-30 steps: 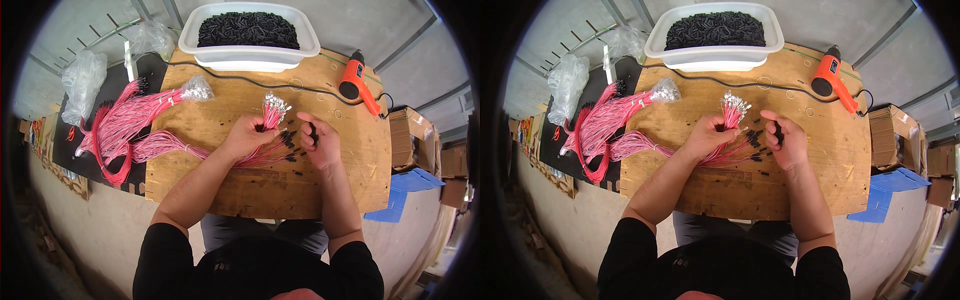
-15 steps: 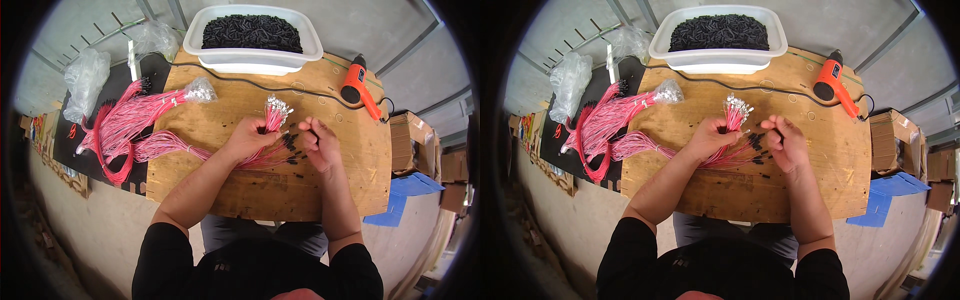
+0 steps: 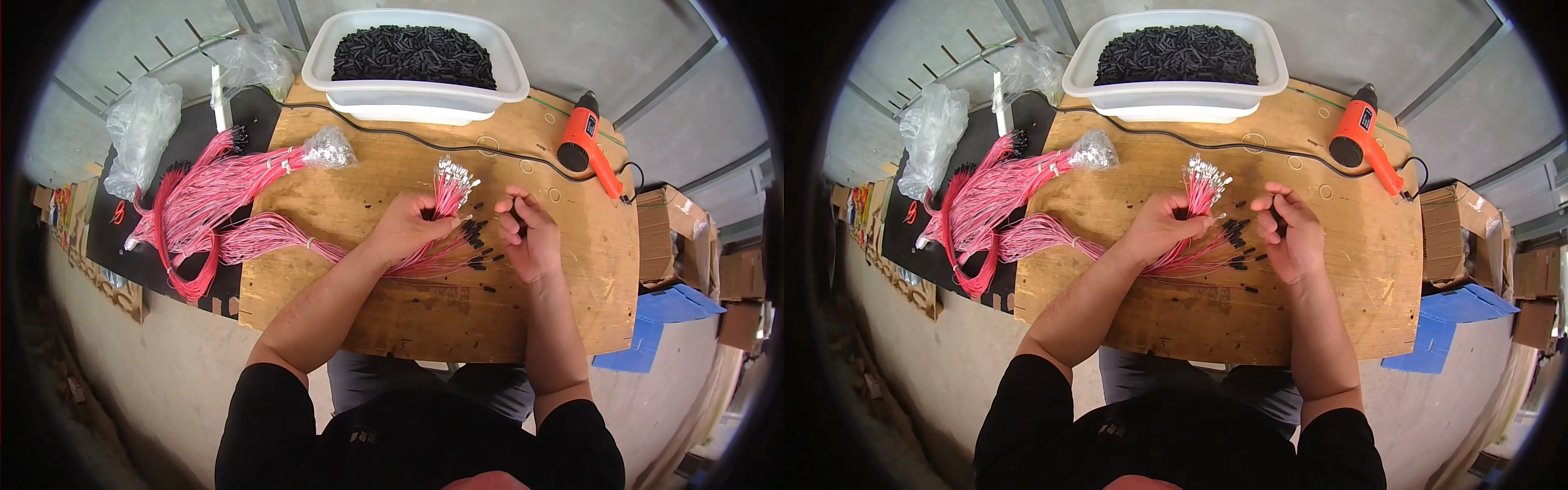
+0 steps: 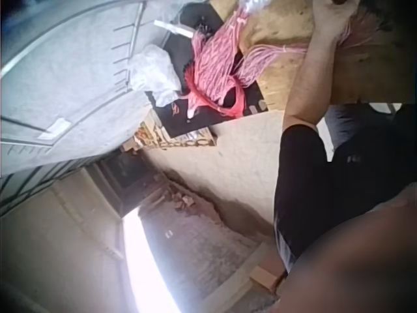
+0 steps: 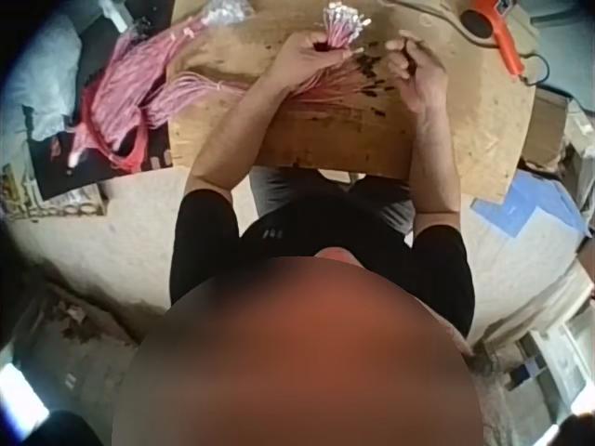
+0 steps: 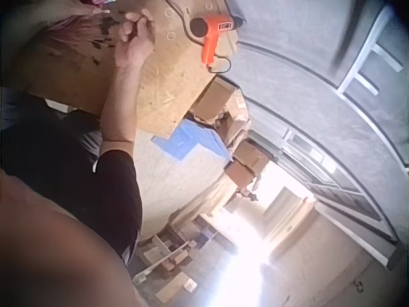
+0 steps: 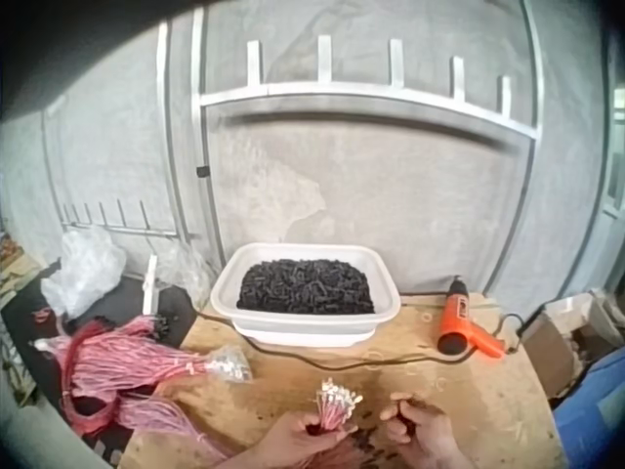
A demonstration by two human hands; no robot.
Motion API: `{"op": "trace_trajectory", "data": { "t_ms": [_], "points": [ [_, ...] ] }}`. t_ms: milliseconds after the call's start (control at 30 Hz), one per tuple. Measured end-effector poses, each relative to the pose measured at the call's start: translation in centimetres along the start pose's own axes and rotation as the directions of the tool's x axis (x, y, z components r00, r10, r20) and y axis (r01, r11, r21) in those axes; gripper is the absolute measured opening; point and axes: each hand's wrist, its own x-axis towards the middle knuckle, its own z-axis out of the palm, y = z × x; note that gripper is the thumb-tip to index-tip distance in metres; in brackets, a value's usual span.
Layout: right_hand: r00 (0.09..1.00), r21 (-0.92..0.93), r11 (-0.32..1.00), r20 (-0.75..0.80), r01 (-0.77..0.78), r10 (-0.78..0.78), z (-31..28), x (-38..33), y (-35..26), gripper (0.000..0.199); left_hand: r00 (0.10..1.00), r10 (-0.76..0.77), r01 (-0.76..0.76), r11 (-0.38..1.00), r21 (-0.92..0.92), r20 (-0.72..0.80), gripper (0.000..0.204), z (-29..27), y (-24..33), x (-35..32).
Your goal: Slide black heat shrink tubes onto the ends of pink wire cables.
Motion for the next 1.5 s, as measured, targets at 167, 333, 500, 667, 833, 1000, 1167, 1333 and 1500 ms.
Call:
{"op": "trace_trajectory", "data": {
  "t_ms": [167, 333, 500, 667, 833, 1000, 1167, 1333, 1500],
  "points": [
    [0.998, -0.036, 0.999, 0.039, -0.040, 0.042, 0.9, -0.5, 0.1, 0.014, 1.000, -0.021, 0.022, 1.000, 0.019, -0.008, 0.007, 0.0, 0.0, 0.0],
    [0.993, -0.004, 0.995, 0.060, -0.103, 0.103, 0.9, -0.4, 0.4, 0.014, 1.000, 0.000, 0.000, 1.000, 0.013, 0.005, 0.013, -0.2, -0.5, 0.1],
    [0.990, -0.074, 0.991, 0.071, -0.115, 0.120, 1.3, -0.7, 0.4, 0.018, 1.000, -0.006, 0.006, 1.000, 0.010, -0.004, 0.013, -0.2, -0.4, 0.1],
    [0.993, -0.090, 0.992, 0.072, -0.083, 0.089, 1.5, -0.7, 0.8, 0.016, 1.000, 0.010, -0.010, 1.000, 0.005, 0.009, 0.013, -0.3, -0.5, 0.1],
    [0.987, -0.126, 0.989, 0.127, -0.083, 0.099, 0.7, -0.5, 0.9, 0.014, 1.000, -0.010, 0.011, 0.999, -0.035, 0.008, 0.013, -0.1, 0.0, 0.0],
    [0.998, -0.181, 0.982, 0.045, -0.044, 0.053, 1.3, -0.6, 1.2, 0.014, 1.000, -0.008, 0.009, 0.998, -0.065, 0.017, 0.013, -0.2, -0.1, 0.0],
    [0.997, -0.280, 0.958, 0.074, 0.053, -0.033, 0.9, -0.6, 1.8, 0.014, 1.000, -0.004, 0.005, 0.997, -0.077, 0.019, 0.013, -0.2, -0.1, 0.0],
    [0.997, -0.340, 0.938, 0.061, 0.065, -0.047, 1.2, -0.8, 1.9, 0.016, 1.000, -0.002, 0.003, 0.999, -0.054, 0.022, 0.013, -0.4, -0.4, 0.0],
    [0.994, -0.357, 0.929, 0.075, 0.099, -0.077, 1.4, -1.0, 2.2, 0.017, 1.000, -0.003, 0.004, 0.999, -0.046, 0.022, 0.013, -0.1, 0.2, -0.1]
  ]
}}
